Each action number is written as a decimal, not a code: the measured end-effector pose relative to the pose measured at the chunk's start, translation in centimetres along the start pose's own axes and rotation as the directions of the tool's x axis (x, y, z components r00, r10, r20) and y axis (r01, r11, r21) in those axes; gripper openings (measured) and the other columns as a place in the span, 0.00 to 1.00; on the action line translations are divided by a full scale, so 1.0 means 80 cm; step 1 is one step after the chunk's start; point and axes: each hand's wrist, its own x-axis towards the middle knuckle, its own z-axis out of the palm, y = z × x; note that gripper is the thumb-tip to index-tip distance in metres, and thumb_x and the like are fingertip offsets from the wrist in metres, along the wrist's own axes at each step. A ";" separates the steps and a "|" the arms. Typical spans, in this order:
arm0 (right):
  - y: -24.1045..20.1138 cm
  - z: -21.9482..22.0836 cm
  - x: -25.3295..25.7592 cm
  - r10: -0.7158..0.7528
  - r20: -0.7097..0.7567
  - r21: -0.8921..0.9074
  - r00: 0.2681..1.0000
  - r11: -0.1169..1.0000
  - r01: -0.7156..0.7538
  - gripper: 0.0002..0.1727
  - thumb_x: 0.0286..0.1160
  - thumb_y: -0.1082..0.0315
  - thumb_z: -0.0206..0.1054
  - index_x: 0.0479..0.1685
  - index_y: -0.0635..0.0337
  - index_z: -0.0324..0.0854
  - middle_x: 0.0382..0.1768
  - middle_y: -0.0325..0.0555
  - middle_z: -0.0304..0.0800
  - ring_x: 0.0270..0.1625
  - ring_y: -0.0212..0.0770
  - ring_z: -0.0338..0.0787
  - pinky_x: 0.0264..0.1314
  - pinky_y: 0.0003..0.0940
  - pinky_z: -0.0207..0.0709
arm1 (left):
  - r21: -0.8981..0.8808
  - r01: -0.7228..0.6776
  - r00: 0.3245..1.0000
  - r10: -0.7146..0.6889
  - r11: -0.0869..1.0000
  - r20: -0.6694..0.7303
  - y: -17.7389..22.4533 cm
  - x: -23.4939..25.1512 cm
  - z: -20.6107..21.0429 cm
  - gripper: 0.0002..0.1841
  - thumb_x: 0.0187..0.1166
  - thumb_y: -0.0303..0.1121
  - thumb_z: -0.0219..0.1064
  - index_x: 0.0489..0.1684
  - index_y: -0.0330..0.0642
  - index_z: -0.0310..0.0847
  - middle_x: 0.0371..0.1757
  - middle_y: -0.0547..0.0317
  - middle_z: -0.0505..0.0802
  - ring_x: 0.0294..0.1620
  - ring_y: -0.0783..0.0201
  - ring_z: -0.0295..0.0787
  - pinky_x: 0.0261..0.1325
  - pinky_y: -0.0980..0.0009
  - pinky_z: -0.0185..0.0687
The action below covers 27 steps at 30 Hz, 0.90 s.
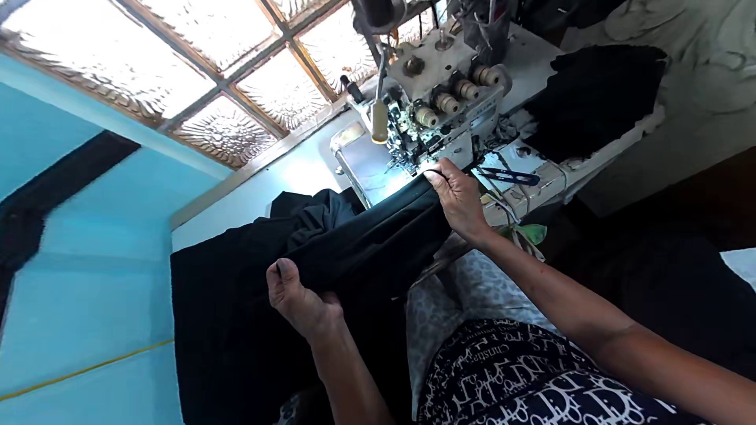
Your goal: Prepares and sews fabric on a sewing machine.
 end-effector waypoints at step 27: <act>-0.013 -0.035 -0.011 0.408 0.141 0.562 0.902 0.717 -0.412 0.12 0.93 0.62 0.52 0.42 0.50 0.80 0.32 0.30 0.84 0.34 0.21 0.85 0.41 0.20 0.82 | -0.042 0.007 0.996 -0.003 0.999 0.094 -0.029 -0.005 0.007 0.12 0.91 0.26 0.48 0.42 0.49 0.78 0.35 0.76 0.89 0.41 0.80 0.89 0.51 0.76 0.88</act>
